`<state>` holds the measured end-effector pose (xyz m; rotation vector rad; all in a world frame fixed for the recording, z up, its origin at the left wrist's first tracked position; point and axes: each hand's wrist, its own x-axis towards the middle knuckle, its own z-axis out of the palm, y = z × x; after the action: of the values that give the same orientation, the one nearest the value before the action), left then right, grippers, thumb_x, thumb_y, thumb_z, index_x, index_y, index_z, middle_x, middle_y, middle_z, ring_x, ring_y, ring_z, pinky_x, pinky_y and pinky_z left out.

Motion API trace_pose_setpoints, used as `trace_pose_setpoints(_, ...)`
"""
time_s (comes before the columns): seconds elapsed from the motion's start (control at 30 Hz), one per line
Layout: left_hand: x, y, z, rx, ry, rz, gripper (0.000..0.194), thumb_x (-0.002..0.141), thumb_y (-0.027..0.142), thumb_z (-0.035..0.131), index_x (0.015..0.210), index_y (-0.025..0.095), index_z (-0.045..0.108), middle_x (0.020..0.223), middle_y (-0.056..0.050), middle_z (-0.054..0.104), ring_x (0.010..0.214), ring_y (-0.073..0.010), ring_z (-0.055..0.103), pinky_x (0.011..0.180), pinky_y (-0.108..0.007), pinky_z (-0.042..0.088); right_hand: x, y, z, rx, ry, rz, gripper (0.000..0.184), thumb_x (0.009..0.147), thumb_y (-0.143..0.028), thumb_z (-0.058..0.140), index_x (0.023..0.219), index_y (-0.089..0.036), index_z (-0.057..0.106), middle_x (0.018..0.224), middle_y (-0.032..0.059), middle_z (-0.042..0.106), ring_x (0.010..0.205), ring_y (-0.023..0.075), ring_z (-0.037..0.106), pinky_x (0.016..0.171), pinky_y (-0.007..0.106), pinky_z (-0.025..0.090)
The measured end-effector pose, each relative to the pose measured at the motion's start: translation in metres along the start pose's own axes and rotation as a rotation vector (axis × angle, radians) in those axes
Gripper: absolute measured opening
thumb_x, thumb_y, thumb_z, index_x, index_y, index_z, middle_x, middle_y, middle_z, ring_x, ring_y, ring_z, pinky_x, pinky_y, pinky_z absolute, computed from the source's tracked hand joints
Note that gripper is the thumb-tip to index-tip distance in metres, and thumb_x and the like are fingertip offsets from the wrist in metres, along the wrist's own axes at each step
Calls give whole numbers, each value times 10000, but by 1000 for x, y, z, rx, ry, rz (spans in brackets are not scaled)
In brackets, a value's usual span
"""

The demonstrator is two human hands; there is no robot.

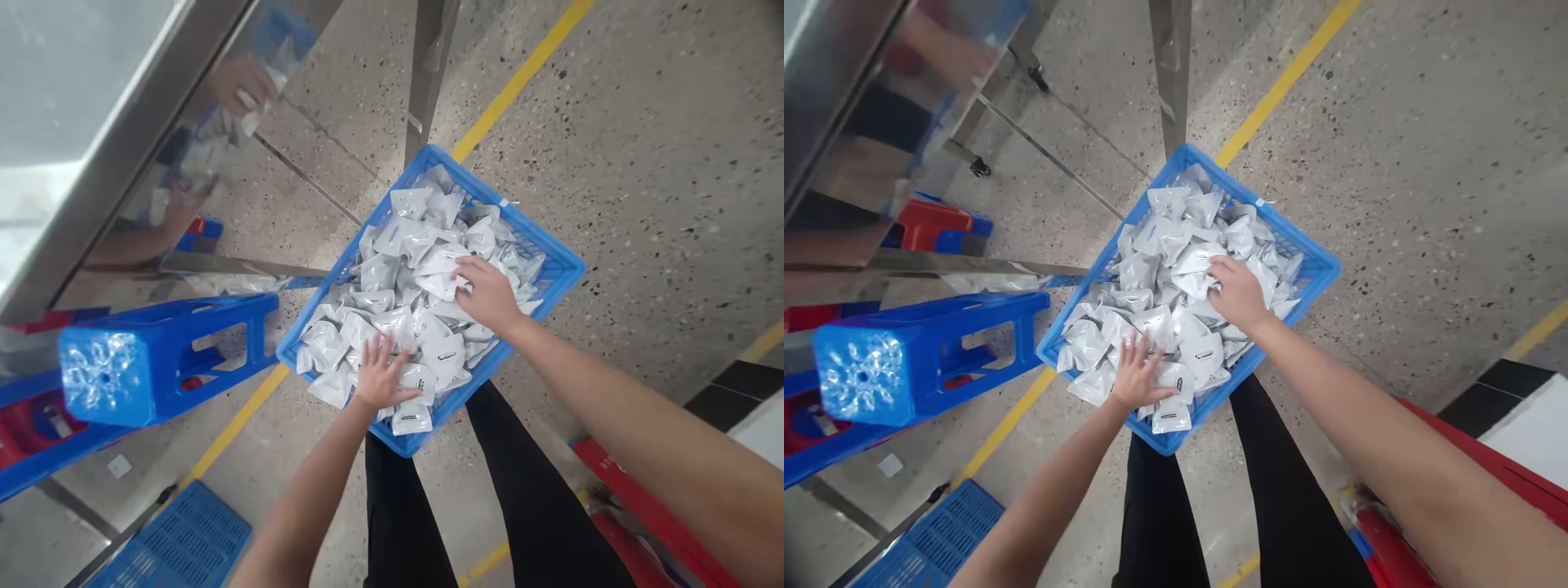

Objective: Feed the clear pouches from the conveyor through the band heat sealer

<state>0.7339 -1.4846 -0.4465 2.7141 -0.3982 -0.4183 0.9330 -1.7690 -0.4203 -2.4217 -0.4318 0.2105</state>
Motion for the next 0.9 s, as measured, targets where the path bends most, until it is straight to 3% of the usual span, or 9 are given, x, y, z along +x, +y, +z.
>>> trace_pose_setpoints(0.1, 25, -19, 16, -18, -191, 181, 1025, 796, 766, 757, 1665, 330, 432, 1782, -77, 282, 1658, -443, 95, 1332, -625, 17, -47, -11, -1, -176, -85, 106, 454, 932, -343, 619, 1346, -164, 670, 1537, 187, 570, 1317, 384, 582, 1118, 545, 478)
trace_pose_setpoints(0.2, 32, -21, 17, -29, -161, 131, 1031, 807, 699, 789, 1678, 295, 412, 1793, -88, 243, 1662, -437, 66, 1332, -617, 3, -81, -32, 7, -343, -187, 168, 762, 959, -555, 592, 1609, -180, 459, 1721, 189, 348, 1467, 486, 421, 1145, 680, 404)
trace_pose_setpoints(0.3, 4, -13, 7, -75, -91, 106, 1013, 854, 713, 728, 1691, 262, 381, 1805, -120, 178, 1668, -421, 37, 1330, -619, 14, -108, -49, 22, -404, -201, 115, 962, 935, -694, 585, 1721, -242, 264, 1802, 145, 138, 1616, 516, 107, 1233, 757, 207)
trace_pose_setpoints(0.47, -45, -29, -1, -62, 126, -599, 944, 960, 637, 615, 1679, 83, 357, 1784, -282, 64, 1655, -464, -33, 1300, -669, 69, -128, -45, 63, -439, -454, -53, 981, 901, -686, 663, 1708, -256, 308, 1798, 159, 162, 1643, 475, 21, 1256, 767, 38)
trace_pose_setpoints(0.6, -34, -51, -27, -262, -33, -839, 993, 906, 611, 689, 1663, 58, 363, 1742, -360, 126, 1640, -505, 21, 1264, -722, 95, -114, -62, 55, -490, -532, -10, 979, 880, -610, 729, 1686, -192, 363, 1766, 212, 238, 1636, 480, 88, 1272, 712, 137)
trace_pose_setpoints(0.67, -27, -51, -64, -364, -65, -864, 975, 867, 571, 746, 1625, 45, 429, 1700, -385, 250, 1623, -522, 150, 1250, -727, 158, -115, -91, 31, -473, -507, 43, 922, 907, -561, 710, 1674, -161, 392, 1746, 231, 278, 1616, 463, 214, 1278, 642, 235)
trace_pose_setpoints(0.73, -31, -44, -119, -436, -21, -810, 850, 876, 492, 753, 1563, 48, 521, 1603, -363, 464, 1521, -478, 443, 1214, -631, 354, -130, -130, 5, -443, -406, 121, 817, 958, -512, 642, 1644, -118, 443, 1704, 254, 356, 1567, 433, 354, 1266, 579, 317)
trace_pose_setpoints(0.8, -50, -34, -192, -545, 62, -688, 679, 927, 450, 698, 1500, 98, 607, 1388, -253, 707, 1181, -347, 745, 1010, -445, 574, -159, -174, -15, -397, -302, 221, 695, 979, -457, 588, 1571, -97, 545, 1610, 263, 496, 1497, 410, 475, 1235, 542, 389)
trace_pose_setpoints(0.9, -107, -22, -329, -842, 304, -494, 568, 981, 593, 576, 1287, 152, 761, 828, -70, 797, 593, -221, 714, 575, -323, 577, -207, -241, -27, -274, -239, 350, 529, 936, -429, 614, 1412, -222, 718, 1427, 171, 694, 1347, 378, 642, 1129, 487, 515)
